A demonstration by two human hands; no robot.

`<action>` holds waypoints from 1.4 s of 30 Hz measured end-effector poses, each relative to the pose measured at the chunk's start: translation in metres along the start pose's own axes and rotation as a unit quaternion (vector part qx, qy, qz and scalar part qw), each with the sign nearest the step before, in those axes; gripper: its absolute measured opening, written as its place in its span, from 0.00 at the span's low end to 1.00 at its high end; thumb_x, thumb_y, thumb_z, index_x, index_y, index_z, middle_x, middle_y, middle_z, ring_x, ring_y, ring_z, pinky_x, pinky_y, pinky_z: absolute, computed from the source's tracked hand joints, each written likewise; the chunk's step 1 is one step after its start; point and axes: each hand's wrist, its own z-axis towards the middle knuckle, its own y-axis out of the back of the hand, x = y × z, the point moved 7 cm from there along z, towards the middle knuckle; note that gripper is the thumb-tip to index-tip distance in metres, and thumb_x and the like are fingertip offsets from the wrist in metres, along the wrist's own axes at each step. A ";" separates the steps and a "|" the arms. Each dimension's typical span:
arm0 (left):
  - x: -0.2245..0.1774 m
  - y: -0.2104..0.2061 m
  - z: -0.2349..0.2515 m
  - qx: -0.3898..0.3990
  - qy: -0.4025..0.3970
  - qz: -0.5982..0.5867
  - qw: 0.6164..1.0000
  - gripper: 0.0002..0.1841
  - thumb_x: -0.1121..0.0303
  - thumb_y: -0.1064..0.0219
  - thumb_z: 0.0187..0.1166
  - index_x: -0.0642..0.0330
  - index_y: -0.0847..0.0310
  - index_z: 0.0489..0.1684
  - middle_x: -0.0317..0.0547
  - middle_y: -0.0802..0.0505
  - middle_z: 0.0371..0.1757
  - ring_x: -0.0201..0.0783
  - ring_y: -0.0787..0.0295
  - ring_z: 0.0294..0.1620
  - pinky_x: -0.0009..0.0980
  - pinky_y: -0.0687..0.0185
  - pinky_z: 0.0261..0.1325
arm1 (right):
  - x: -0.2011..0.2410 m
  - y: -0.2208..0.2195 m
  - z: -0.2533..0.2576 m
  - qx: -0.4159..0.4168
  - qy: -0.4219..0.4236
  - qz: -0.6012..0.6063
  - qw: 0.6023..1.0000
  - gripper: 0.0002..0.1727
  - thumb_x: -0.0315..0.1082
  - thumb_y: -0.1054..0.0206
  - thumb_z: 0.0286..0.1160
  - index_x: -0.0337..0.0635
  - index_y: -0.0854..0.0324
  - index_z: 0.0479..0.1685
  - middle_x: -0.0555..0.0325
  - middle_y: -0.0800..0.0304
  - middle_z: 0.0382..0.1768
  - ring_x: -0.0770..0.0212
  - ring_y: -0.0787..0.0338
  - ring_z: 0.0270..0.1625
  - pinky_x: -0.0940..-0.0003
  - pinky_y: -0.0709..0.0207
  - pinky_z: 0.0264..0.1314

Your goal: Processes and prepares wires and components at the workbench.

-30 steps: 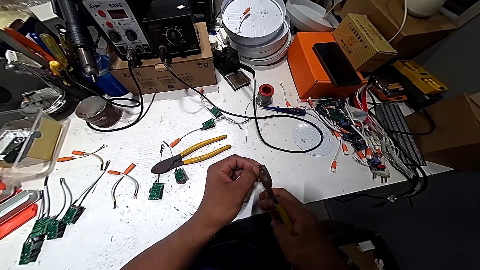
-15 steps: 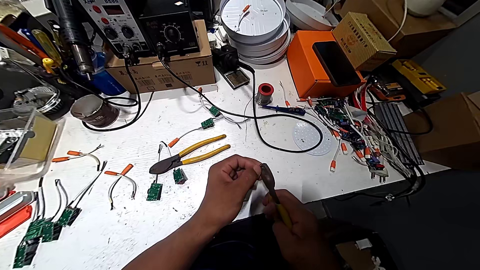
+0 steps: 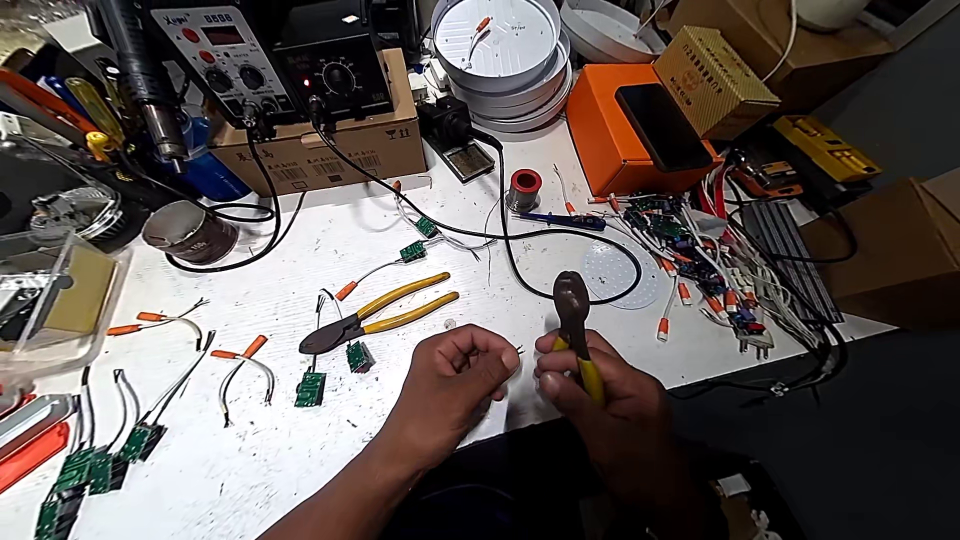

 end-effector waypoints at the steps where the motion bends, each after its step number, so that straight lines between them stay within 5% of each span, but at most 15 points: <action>1: -0.001 -0.001 -0.001 0.008 -0.012 0.014 1.000 0.05 0.70 0.28 0.80 0.63 0.11 0.39 0.39 0.09 0.29 0.29 0.12 0.28 0.24 0.12 0.35 | 0.001 -0.001 0.002 0.001 0.002 0.013 1.000 0.10 0.36 0.29 0.78 0.37 0.09 0.41 0.53 0.09 0.52 0.72 0.11 0.44 0.82 0.16 0.42; 13: -0.008 -0.010 -0.005 0.072 -0.056 0.122 0.988 0.07 0.68 0.30 0.82 0.61 0.11 0.37 0.32 0.11 0.29 0.21 0.19 0.27 0.17 0.22 0.32 | 0.004 -0.006 0.013 0.062 0.009 0.024 0.998 0.10 0.34 0.33 0.81 0.38 0.13 0.33 0.56 0.12 0.49 0.75 0.15 0.42 0.84 0.22 0.38; 16: 0.005 -0.009 -0.006 0.130 0.046 0.024 0.990 0.14 0.61 0.38 0.89 0.59 0.10 0.36 0.32 0.10 0.28 0.22 0.18 0.27 0.19 0.21 0.33 | 0.004 -0.011 0.014 0.071 0.048 0.042 0.995 0.13 0.37 0.35 0.84 0.36 0.16 0.35 0.51 0.13 0.52 0.71 0.13 0.47 0.78 0.17 0.45; 20: 0.013 -0.012 -0.008 0.176 0.123 -0.106 0.971 0.13 0.59 0.33 0.85 0.57 0.10 0.34 0.34 0.11 0.27 0.25 0.16 0.28 0.22 0.18 0.36 | 0.005 -0.013 0.013 0.050 0.092 0.036 0.994 0.15 0.40 0.35 0.86 0.34 0.12 0.41 0.50 0.12 0.56 0.69 0.12 0.54 0.77 0.16 0.53; 23: 0.007 -0.005 -0.007 0.116 0.066 -0.075 0.988 0.10 0.64 0.32 0.84 0.59 0.10 0.34 0.35 0.10 0.27 0.26 0.15 0.28 0.23 0.17 0.38 | 0.003 -0.007 0.011 0.014 0.077 0.014 0.997 0.16 0.41 0.35 0.86 0.35 0.10 0.45 0.52 0.12 0.57 0.72 0.13 0.51 0.80 0.17 0.50; 28: -0.017 -0.001 -0.011 0.023 -0.116 0.150 0.982 0.08 0.68 0.33 0.84 0.62 0.12 0.38 0.32 0.12 0.30 0.20 0.18 0.31 0.17 0.21 0.36 | -0.002 -0.004 0.006 0.015 0.030 0.034 0.999 0.14 0.41 0.29 0.80 0.37 0.09 0.43 0.52 0.11 0.54 0.72 0.12 0.46 0.82 0.16 0.42; 32: -0.030 -0.009 -0.021 -0.017 -0.263 0.373 0.889 0.08 0.64 0.34 0.86 0.54 0.11 0.40 0.32 0.08 0.38 0.25 0.14 0.45 0.30 0.23 0.58 | 0.002 -0.015 0.008 0.027 0.014 0.063 0.998 0.13 0.38 0.29 0.80 0.36 0.09 0.40 0.52 0.10 0.52 0.73 0.12 0.42 0.83 0.17 0.39; 35: -0.033 -0.011 -0.027 -0.045 -0.344 0.477 0.807 0.10 0.61 0.36 0.87 0.52 0.10 0.42 0.34 0.06 0.39 0.29 0.14 0.46 0.37 0.28 0.62 | -0.001 -0.021 0.012 0.034 0.006 0.086 0.996 0.12 0.34 0.32 0.81 0.35 0.11 0.33 0.51 0.10 0.50 0.71 0.12 0.41 0.80 0.18 0.40; 37: -0.032 -0.008 -0.027 -0.043 -0.327 0.468 0.820 0.09 0.60 0.35 0.86 0.51 0.09 0.42 0.32 0.06 0.38 0.27 0.14 0.45 0.37 0.28 0.62 | -0.004 -0.024 0.013 0.043 0.013 0.094 0.995 0.13 0.34 0.34 0.81 0.35 0.12 0.32 0.50 0.10 0.50 0.70 0.12 0.43 0.78 0.16 0.41; 40: -0.025 0.001 -0.021 -0.003 -0.199 0.387 0.901 0.08 0.60 0.33 0.84 0.49 0.10 0.37 0.26 0.07 0.36 0.23 0.13 0.44 0.36 0.24 0.65 | -0.006 -0.027 0.014 0.073 0.040 0.061 0.995 0.14 0.35 0.35 0.83 0.34 0.14 0.33 0.49 0.11 0.53 0.70 0.12 0.47 0.78 0.16 0.46; 42: -0.021 0.005 -0.019 0.018 -0.159 0.410 0.898 0.09 0.60 0.34 0.84 0.48 0.11 0.34 0.25 0.09 0.33 0.23 0.15 0.42 0.36 0.26 0.64 | -0.007 -0.029 0.013 0.090 0.051 0.002 0.995 0.14 0.35 0.35 0.83 0.35 0.15 0.31 0.50 0.12 0.51 0.72 0.13 0.48 0.81 0.18 0.47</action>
